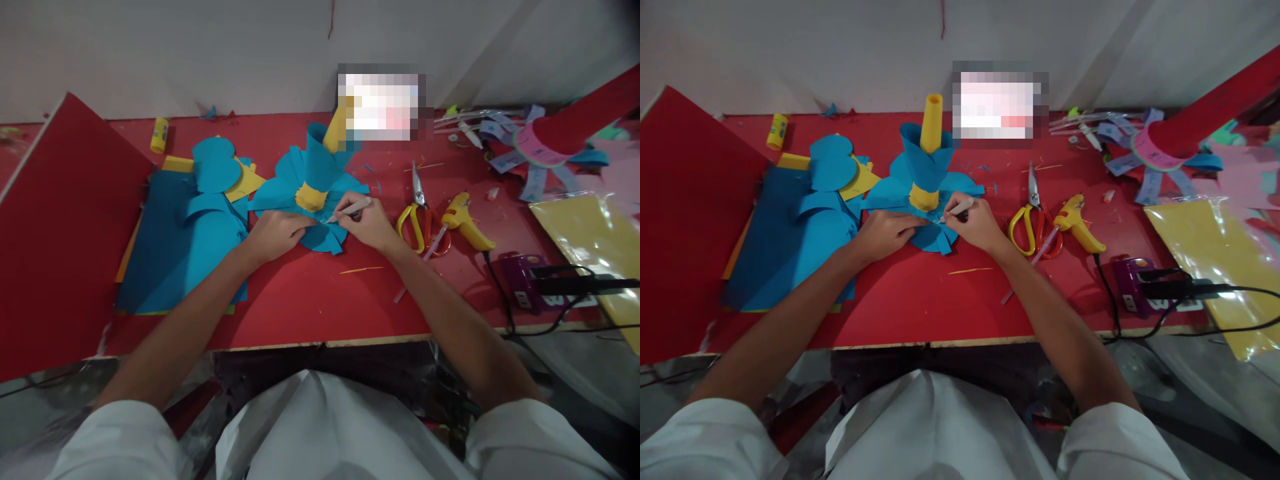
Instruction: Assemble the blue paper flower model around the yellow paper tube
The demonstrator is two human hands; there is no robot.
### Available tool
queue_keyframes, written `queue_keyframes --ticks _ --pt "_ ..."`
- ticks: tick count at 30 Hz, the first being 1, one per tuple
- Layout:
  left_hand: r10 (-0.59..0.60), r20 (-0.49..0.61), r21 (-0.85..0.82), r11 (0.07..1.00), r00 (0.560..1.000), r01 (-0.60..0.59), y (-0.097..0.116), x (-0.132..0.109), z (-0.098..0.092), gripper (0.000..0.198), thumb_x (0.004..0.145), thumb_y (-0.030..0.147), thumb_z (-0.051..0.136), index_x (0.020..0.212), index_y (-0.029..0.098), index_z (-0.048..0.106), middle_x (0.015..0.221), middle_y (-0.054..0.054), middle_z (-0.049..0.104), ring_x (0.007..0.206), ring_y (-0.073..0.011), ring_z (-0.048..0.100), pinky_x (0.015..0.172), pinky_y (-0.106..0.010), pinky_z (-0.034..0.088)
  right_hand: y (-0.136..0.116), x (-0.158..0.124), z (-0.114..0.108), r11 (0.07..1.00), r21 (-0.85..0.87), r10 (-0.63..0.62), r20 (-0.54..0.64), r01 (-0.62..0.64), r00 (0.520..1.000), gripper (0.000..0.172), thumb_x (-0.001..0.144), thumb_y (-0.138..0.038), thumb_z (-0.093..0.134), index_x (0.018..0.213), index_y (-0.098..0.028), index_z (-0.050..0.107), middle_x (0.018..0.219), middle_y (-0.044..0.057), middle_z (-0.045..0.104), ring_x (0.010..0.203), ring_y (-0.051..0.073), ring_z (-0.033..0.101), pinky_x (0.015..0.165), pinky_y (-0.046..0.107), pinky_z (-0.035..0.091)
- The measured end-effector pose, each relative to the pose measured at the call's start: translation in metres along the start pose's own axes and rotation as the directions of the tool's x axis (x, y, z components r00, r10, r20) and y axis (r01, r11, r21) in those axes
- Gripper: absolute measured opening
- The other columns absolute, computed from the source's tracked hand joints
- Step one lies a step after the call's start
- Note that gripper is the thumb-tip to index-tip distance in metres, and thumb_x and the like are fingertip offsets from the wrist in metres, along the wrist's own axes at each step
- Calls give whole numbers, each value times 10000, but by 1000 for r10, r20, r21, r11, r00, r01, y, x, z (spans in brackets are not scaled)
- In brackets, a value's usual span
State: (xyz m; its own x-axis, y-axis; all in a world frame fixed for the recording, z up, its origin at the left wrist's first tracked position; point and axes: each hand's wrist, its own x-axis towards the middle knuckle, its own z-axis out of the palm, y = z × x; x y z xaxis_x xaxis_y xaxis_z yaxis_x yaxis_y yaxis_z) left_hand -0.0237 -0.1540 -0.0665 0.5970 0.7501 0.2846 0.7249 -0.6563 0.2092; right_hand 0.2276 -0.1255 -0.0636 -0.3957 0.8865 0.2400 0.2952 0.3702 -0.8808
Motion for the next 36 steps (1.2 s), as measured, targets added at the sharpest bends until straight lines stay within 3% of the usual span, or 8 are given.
queue_keyframes --ticks 3,11,27,33,36 --pt "41 7 -4 999 999 -41 0 -1 0 398 1023 184 447 1192 240 803 1049 -45 830 797 -168 747 589 -242 427 -1 -3 -2 1000 17 10 -11 -10 1000 126 872 -282 638 775 -208 611 695 -10 625 611 123 521 549 279 365" --pt "204 2 9 979 979 -204 -1 -5 0 420 977 139 480 1193 305 800 1038 21 835 732 -146 726 519 -274 324 -1 -8 -1 999 41 -12 107 7 994 215 922 -384 648 808 -204 618 676 -24 588 569 106 449 545 283 340" --pt "199 -5 -11 980 980 -199 -2 -5 1 378 996 150 489 1150 283 808 1081 14 831 767 -150 732 535 -268 344 -2 -6 -2 999 -41 -15 61 18 998 236 915 -407 632 793 -206 608 666 -17 606 569 114 463 559 290 345" --pt "135 -19 42 990 991 -134 1 -5 1 396 991 165 484 1255 252 766 983 -31 836 594 -128 651 504 -258 318 -6 -6 -2 999 -44 -6 60 9 998 199 902 -373 631 792 -211 593 653 -18 609 550 111 444 540 285 337" --pt "107 -23 65 992 994 -105 2 -4 1 404 999 174 474 1265 256 766 1004 -36 835 599 -126 647 503 -253 312 -6 -6 -3 999 -32 -1 38 2 999 159 885 -325 622 780 -209 596 657 -19 605 559 112 465 536 282 344"
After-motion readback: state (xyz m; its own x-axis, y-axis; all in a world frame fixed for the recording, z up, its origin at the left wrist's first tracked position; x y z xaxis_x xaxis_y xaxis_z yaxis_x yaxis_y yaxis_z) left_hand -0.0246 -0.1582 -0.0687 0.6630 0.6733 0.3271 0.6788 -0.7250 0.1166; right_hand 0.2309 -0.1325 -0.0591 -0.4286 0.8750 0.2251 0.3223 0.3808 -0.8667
